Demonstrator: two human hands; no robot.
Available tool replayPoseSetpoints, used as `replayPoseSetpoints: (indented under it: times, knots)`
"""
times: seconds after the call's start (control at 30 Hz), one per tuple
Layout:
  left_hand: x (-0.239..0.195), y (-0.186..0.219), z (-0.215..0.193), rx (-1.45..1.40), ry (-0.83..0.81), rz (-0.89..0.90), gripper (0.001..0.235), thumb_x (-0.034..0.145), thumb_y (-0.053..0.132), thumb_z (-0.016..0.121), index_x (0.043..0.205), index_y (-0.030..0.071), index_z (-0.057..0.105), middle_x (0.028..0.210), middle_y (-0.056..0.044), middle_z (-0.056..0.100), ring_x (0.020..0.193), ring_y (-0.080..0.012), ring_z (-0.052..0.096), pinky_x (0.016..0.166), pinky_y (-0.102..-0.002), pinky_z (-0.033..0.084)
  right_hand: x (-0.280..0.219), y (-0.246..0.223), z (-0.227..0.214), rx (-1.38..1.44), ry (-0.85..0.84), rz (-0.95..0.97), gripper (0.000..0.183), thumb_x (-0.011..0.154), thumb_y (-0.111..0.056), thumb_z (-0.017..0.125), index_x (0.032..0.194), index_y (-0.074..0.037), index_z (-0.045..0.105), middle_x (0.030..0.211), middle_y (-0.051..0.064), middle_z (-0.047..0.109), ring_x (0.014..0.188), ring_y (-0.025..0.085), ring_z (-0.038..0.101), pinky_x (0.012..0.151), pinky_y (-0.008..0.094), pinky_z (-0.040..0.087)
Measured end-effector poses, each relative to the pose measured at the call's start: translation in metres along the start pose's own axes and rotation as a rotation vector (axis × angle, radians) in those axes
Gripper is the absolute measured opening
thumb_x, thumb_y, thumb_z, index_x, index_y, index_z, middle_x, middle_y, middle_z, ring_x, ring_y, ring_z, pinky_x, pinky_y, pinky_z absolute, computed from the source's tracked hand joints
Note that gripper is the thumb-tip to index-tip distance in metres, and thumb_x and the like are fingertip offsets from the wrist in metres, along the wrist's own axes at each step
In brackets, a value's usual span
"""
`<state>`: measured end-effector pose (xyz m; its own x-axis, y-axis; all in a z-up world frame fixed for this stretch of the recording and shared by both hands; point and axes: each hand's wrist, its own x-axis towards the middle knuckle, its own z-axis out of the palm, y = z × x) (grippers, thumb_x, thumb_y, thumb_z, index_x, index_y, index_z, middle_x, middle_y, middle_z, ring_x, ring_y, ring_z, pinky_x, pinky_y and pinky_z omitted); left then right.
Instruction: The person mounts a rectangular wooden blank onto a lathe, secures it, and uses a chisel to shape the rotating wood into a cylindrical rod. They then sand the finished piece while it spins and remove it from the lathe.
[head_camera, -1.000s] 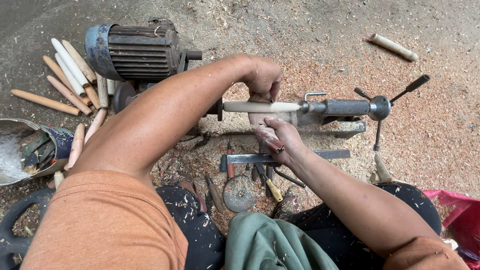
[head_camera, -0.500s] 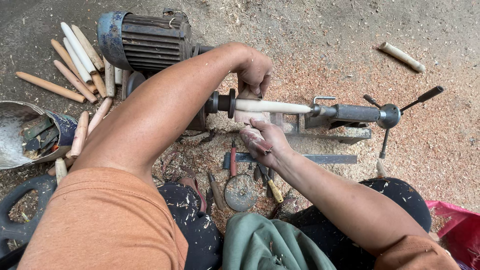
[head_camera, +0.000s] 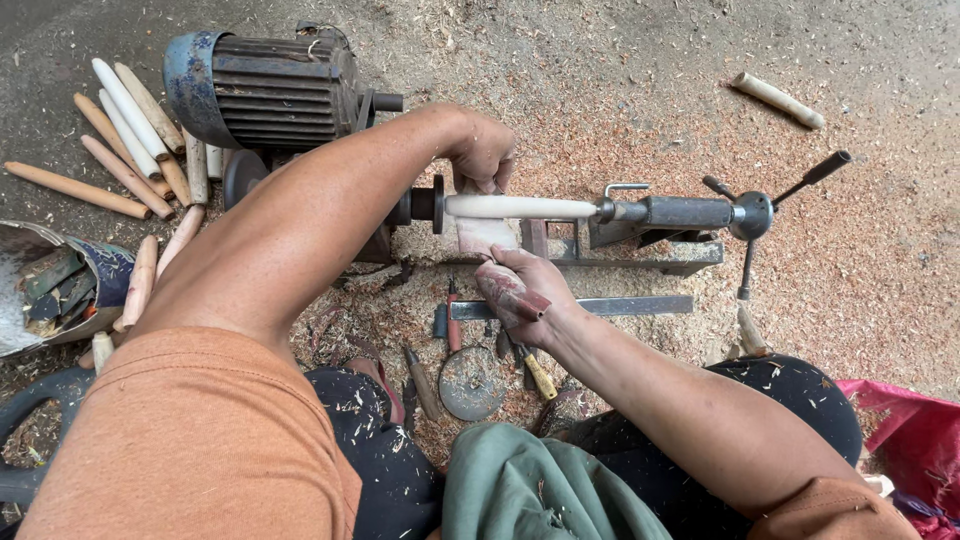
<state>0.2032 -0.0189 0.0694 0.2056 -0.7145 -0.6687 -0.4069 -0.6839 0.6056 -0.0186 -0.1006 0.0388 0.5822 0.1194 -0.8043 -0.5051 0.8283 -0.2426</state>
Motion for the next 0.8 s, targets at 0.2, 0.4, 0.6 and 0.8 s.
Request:
replayPoseSetpoints:
  times: [0.2, 0.4, 0.6, 0.8]
  knots:
    - [0.005, 0.027, 0.002, 0.098, 0.043, 0.076, 0.023, 0.092, 0.004, 0.070, 0.115, 0.004, 0.075, 0.102, -0.013, 0.079, 0.083, -0.0211, 0.078, 0.074, -0.035, 0.065, -0.006, -0.015, -0.021, 0.108, -0.085, -0.038, 0.014, 0.103, -0.009, 0.056, 0.098, -0.003, 0.045, 0.074, 0.006, 0.050, 0.057, 0.016, 0.052, 0.050, 0.028, 0.048]
    - [0.011, 0.059, 0.006, 0.189, 0.079, 0.082, 0.022, 0.092, 0.011, 0.073, 0.113, 0.008, 0.077, 0.103, -0.009, 0.080, 0.083, -0.0177, 0.078, 0.074, -0.033, 0.064, -0.028, -0.032, -0.029, -0.053, 0.142, -0.161, 0.011, 0.102, -0.013, 0.056, 0.103, -0.003, 0.051, 0.080, 0.008, 0.059, 0.063, 0.018, 0.062, 0.057, 0.030, 0.056]
    - [0.024, 0.078, 0.009, 0.312, 0.139, 0.143, 0.021, 0.091, 0.013, 0.074, 0.111, 0.010, 0.079, 0.103, -0.007, 0.079, 0.086, -0.0172, 0.077, 0.078, -0.034, 0.062, -0.036, -0.045, -0.044, -0.149, 0.081, -0.230, 0.011, 0.102, -0.014, 0.058, 0.105, -0.005, 0.052, 0.081, 0.009, 0.061, 0.062, 0.018, 0.063, 0.053, 0.030, 0.055]
    - [0.026, 0.086, 0.004, 0.416, 0.168, 0.224, 0.023, 0.087, 0.012, 0.077, 0.109, 0.015, 0.080, 0.103, -0.005, 0.079, 0.091, -0.0175, 0.075, 0.082, -0.036, 0.060, -0.029, -0.057, -0.049, -0.257, 0.102, -0.237, 0.012, 0.103, -0.016, 0.056, 0.105, -0.004, 0.051, 0.075, 0.010, 0.061, 0.051, 0.017, 0.060, 0.040, 0.027, 0.050]
